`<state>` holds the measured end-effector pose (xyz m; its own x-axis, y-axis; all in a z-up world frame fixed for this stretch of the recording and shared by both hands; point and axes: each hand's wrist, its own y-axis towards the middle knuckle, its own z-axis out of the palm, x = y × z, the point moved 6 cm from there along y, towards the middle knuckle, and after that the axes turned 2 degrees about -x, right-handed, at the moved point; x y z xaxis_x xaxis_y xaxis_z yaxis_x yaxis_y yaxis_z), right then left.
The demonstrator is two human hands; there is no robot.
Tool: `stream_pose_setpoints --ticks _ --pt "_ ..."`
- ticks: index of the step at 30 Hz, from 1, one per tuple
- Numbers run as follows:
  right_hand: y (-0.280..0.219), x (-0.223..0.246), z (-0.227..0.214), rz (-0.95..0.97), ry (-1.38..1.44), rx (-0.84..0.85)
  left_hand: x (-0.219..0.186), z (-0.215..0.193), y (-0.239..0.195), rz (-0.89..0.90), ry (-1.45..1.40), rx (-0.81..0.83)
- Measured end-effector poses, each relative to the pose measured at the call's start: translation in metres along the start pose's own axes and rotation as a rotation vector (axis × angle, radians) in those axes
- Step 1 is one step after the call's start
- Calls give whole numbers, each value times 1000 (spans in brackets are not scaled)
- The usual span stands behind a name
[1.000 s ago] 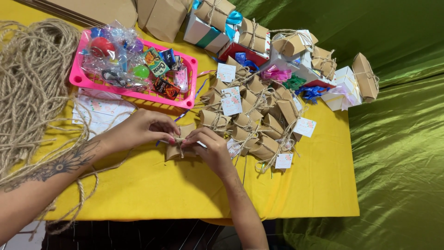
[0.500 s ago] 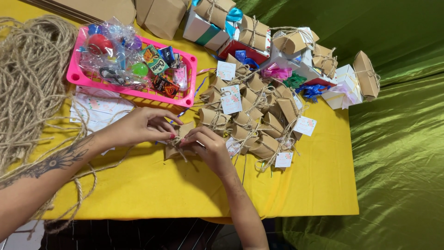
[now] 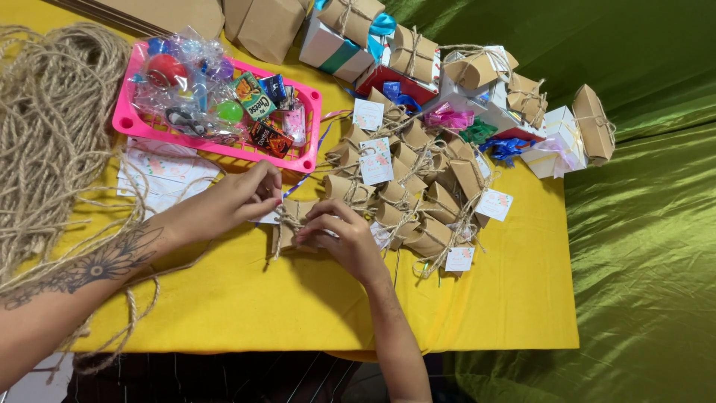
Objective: The person ties twine around small cardboard boxes, attaches small paper tags, and places individual candies from a tray into the boxes.
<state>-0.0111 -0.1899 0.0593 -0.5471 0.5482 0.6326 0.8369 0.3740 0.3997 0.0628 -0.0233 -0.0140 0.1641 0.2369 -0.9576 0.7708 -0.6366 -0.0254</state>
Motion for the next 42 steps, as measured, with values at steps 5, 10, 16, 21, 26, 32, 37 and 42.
stream_pose_setpoints --ticks 5,10,16,21,26,32,37,42 --pt "1 -7 -7 -31 -107 10 2 1 0 19 88 -41" --pt "-5 -25 -8 -8 -113 103 -9 1 -6 0 131 -67" --pt "-6 -22 -9 22 -55 212 -12 1 -7 12 154 -49" --pt "0 -14 -15 121 9 207 -41 -8 -9 282 310 -77" --pt "-3 -12 -2 107 -193 275 -22 -8 -6 320 316 -229" --pt "-9 -17 0 31 -221 196 -22 0 -5 381 357 -228" --pt "-4 -8 -1 -57 -24 91 -39 6 -12 219 37 -107" --pt "-3 -13 -8 37 32 -80 -34 -9 -11 79 -321 -282"
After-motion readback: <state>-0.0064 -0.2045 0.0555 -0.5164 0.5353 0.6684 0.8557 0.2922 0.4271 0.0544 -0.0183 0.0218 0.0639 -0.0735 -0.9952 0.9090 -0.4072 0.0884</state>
